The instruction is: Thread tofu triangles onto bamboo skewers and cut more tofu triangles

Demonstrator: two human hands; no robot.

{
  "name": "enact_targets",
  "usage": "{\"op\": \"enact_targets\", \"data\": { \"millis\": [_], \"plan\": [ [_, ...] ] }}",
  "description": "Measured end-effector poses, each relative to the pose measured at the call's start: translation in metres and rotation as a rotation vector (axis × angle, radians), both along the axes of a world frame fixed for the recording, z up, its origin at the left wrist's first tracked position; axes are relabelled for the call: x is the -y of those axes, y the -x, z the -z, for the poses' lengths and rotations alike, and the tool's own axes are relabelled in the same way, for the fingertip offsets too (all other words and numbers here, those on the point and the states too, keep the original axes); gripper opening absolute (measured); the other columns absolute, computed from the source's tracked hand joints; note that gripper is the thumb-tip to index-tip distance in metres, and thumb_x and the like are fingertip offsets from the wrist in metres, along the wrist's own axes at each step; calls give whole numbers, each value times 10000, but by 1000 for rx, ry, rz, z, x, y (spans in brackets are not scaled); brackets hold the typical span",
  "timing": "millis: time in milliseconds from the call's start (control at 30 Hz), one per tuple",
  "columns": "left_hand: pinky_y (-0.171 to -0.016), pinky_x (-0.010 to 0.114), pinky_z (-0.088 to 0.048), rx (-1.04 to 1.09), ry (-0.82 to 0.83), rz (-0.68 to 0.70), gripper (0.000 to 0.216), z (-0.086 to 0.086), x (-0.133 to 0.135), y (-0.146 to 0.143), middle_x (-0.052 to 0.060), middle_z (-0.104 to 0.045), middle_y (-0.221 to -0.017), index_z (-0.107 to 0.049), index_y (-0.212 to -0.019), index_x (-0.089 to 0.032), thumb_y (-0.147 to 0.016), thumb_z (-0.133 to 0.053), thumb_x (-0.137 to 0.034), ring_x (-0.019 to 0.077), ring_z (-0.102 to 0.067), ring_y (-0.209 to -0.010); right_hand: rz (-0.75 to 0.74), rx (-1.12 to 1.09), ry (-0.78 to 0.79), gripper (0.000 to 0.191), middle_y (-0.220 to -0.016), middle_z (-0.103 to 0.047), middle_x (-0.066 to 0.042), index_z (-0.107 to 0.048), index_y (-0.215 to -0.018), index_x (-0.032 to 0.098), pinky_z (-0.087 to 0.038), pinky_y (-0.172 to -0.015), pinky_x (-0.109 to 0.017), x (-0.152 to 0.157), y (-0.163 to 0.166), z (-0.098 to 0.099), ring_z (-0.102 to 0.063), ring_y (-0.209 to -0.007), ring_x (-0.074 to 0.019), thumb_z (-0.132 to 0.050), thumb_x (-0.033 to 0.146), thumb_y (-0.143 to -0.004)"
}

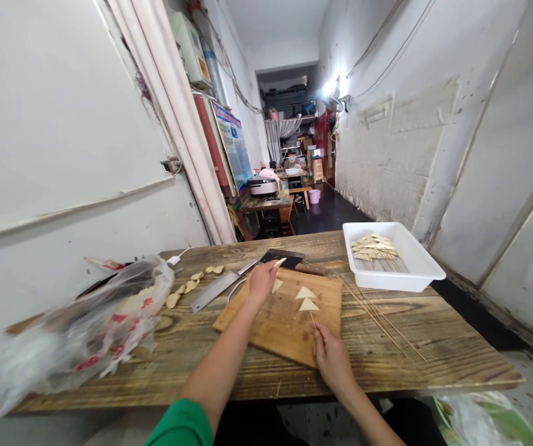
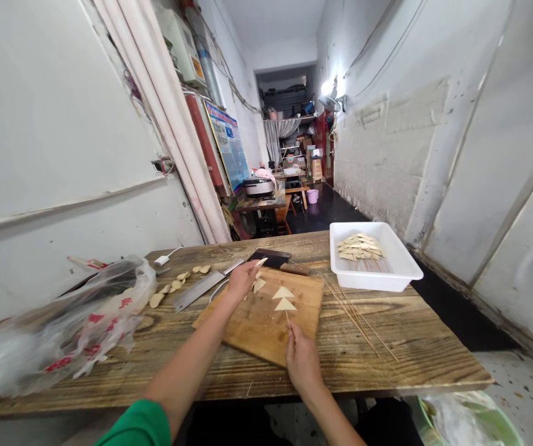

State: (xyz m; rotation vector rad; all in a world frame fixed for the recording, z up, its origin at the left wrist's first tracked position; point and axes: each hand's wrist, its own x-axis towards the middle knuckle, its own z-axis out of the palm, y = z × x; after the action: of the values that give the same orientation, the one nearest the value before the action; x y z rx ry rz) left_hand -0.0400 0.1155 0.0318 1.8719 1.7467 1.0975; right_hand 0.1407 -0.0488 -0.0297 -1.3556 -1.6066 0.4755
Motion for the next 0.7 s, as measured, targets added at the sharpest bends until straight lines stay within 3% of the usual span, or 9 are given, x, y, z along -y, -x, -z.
{"op": "enact_targets", "data": {
  "millis": [133, 200, 267, 367, 467, 700],
  "plan": [
    [-595, 206, -465, 868, 313, 114, 232, 10, 34, 11, 51, -660, -753, -632, -994, -158, -766, -584, -166, 116, -620, -635, -16, -3, 5, 376, -592, -657, -73, -628, -1009, 87, -488, -477, -261, -2, -1, 1, -631, -523, -191, -329, 266, -869],
    [-623, 184, -484, 1200, 417, 165, 237, 16, 50, 14, 74, -663, -801, -625, -970, -121, -746, -576, -62, 103, -624, -685, -32, 1, -8, 363, -581, -650, -61, -628, -1003, 103, -488, -479, -258, -2, -1, 0, -625, -515, -183, -331, 262, -868],
    [-670, 181, -502, 1399, 435, 167, 201, 21, 63, 16, 100, -662, -846, -628, -937, -86, -756, -554, -38, 105, -626, -728, -56, 6, -30, 349, -592, -654, -52, -626, -1003, 126, -494, -491, -254, 1, -2, -3, -623, -517, -173, -331, 260, -873],
    [-702, 220, -526, 1501, 380, 108, 153, 28, 74, 15, 104, -658, -870, -629, -904, -81, -779, -544, -59, 119, -629, -733, -96, 29, -51, 347, -640, -675, -61, -613, -1032, 124, -503, -515, -249, 13, -3, -6, -627, -529, -163, -328, 261, -888],
    [-716, 285, -541, 1479, 342, 71, 236, 36, 79, 14, 69, -660, -856, -609, -956, -131, -762, -545, -13, 134, -638, -730, -130, 86, -57, 350, -704, -695, -85, -602, -1055, 104, -509, -526, -240, 32, -6, -7, -644, -553, -163, -333, 253, -891],
    [-802, 292, -526, 1553, 444, -22, 122, 41, 83, 8, 58, -651, -772, -572, -762, -103, -784, -517, 4, 128, -643, -751, -205, 176, -44, 353, -830, -716, -108, -621, -1049, 118, -530, -620, -219, 63, -7, -4, -685, -686, -172, -328, 241, -894]
  ]
}}
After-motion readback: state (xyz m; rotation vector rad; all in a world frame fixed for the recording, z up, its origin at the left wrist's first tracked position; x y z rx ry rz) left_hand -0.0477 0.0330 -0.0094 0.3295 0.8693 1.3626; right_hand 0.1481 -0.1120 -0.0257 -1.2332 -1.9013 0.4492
